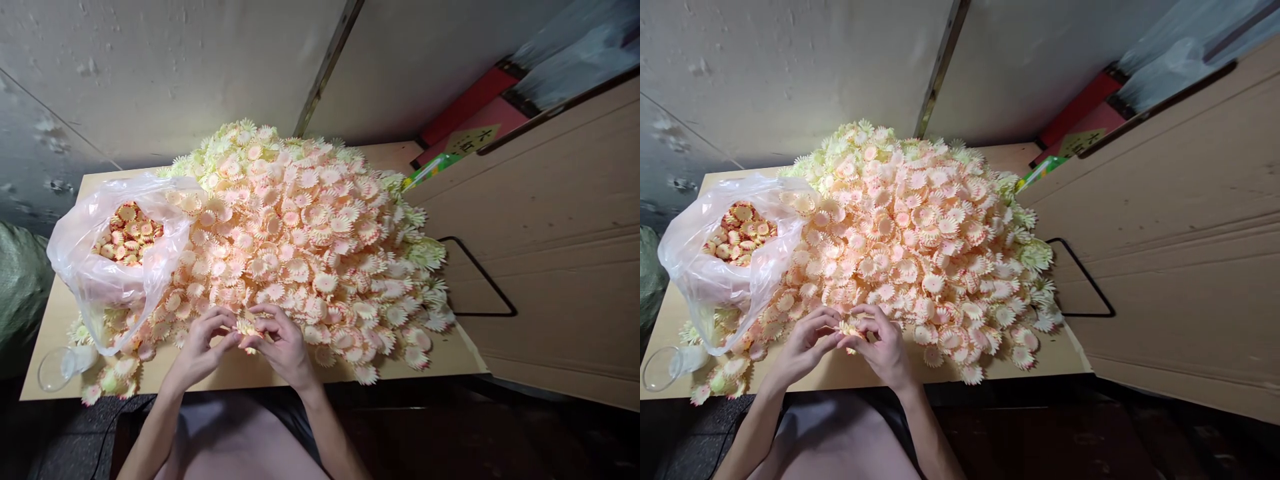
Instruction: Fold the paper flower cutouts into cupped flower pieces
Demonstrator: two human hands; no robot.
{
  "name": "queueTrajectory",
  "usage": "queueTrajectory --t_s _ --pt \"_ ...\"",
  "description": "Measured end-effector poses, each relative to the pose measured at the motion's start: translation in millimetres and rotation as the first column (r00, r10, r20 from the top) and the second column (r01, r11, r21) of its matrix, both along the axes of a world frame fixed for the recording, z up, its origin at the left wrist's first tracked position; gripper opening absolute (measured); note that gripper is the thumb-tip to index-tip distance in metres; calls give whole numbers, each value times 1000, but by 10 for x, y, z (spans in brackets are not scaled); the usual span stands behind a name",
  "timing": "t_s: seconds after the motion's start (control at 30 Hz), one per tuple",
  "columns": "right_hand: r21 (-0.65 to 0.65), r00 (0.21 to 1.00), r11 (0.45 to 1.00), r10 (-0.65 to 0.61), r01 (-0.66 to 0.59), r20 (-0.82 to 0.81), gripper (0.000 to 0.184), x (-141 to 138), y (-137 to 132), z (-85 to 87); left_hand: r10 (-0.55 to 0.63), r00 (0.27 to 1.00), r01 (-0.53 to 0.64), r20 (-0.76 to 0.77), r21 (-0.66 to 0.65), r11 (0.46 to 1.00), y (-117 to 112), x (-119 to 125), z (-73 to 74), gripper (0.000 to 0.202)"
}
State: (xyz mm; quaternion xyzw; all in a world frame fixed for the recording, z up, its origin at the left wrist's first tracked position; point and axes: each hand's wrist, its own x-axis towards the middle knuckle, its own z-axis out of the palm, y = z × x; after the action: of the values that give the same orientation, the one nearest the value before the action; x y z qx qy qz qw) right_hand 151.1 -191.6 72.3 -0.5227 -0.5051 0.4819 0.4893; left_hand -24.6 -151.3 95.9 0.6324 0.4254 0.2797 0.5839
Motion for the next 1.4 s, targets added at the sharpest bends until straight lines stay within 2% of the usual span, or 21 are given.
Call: queueTrajectory --t_s 0.17,0.37,0.5,0.67,0.73,0.87,0.93,1.03,1.13,1.23,1.27,1.33,1.37,1.4 --pt "72 992 989 -127 127 -11 30 -50 -12 5 153 979 -125 134 -197 972 -13 15 -7 31" --pt "153 985 974 -172 165 31 22 -70 -62 -17 386 887 -272 254 -388 881 -108 147 -94 33" --pt "284 971 948 -189 141 147 14 -80 -89 62 411 878 -326 245 -324 888 -159 197 -74 31" --pt "533 939 846 -189 8 286 12 -109 -96 186 424 870 -356 249 -275 893 -195 206 -82 31" --pt "544 941 839 -179 -6 287 12 -113 -120 198 439 864 -361 246 -305 881 -191 201 -83 32" --pt "486 955 874 -167 29 244 19 -106 -176 185 470 831 -335 297 -407 849 -187 218 -41 28" --pt "501 951 864 -192 47 242 22 -106 -174 193 502 796 -336 337 -443 831 -202 259 -15 26" --pt "584 930 810 -250 48 270 23 -135 -157 247 564 738 -349 372 -505 790 -196 320 -2 26" --pt "621 952 783 -210 29 222 24 -196 -236 306 659 651 -418 377 -547 725 -55 252 -12 25" --pt "581 983 814 -86 -23 161 29 -212 -406 276 829 417 -658 372 -506 558 171 32 5 32" --pt "540 981 841 -94 -12 168 29 -192 -449 242 820 424 -667 383 -481 569 227 -43 20 31" --pt "412 946 901 -239 132 218 30 -113 -475 160 734 558 -582 387 -448 679 277 -139 53 26" --pt "353 937 922 -254 159 241 32 -64 -453 123 691 610 -537 387 -440 720 273 -154 64 24" --pt "310 941 938 -234 153 246 34 -14 -414 96 672 633 -517 385 -435 737 258 -148 69 24"
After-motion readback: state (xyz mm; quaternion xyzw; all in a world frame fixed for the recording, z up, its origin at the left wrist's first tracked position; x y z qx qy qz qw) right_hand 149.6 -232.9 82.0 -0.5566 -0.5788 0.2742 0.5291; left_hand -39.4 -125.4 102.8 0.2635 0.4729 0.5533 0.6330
